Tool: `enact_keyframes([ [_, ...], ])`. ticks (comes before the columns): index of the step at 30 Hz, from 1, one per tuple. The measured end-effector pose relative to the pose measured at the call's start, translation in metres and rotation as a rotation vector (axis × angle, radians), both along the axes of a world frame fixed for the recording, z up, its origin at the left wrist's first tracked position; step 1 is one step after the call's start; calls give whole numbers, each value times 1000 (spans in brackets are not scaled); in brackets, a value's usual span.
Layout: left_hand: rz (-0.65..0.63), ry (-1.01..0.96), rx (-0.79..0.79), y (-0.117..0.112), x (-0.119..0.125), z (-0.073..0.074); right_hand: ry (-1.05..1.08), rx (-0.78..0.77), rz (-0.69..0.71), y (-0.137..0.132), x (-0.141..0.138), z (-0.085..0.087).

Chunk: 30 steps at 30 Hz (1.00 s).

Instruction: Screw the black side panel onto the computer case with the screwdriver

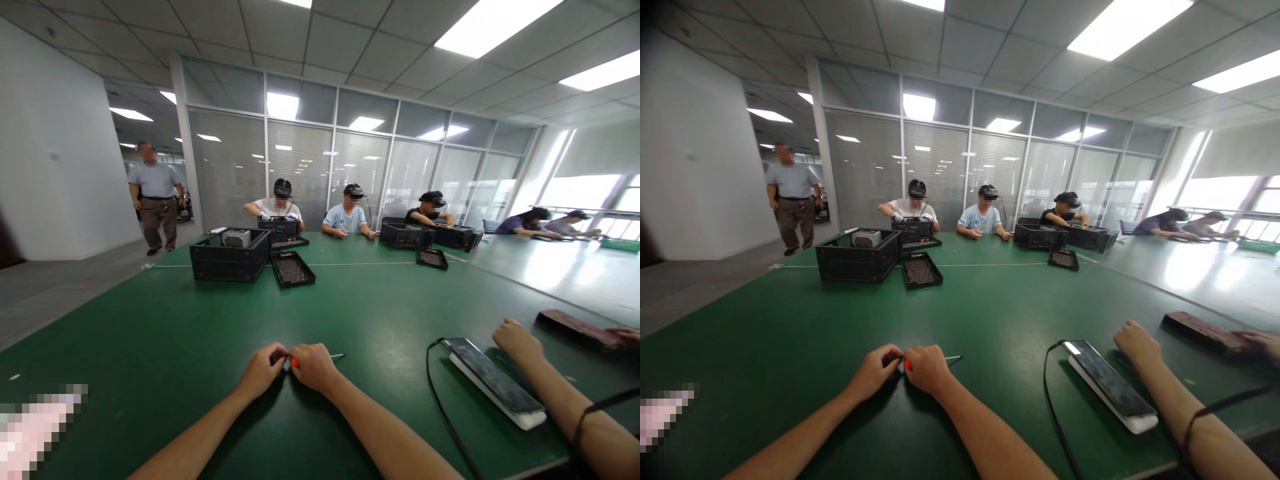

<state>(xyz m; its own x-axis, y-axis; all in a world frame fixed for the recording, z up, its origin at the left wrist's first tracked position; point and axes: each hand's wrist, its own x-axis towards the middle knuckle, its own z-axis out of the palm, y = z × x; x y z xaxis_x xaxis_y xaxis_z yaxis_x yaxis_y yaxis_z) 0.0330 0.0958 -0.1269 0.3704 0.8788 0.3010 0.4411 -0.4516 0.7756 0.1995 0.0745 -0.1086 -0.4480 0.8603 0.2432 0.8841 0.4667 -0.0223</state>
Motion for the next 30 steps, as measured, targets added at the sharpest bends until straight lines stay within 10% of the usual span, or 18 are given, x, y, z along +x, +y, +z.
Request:
enact_keyframes([
  [30,11,-14,12,0,0,-2,-2,13,4,-2,-1,3],
])
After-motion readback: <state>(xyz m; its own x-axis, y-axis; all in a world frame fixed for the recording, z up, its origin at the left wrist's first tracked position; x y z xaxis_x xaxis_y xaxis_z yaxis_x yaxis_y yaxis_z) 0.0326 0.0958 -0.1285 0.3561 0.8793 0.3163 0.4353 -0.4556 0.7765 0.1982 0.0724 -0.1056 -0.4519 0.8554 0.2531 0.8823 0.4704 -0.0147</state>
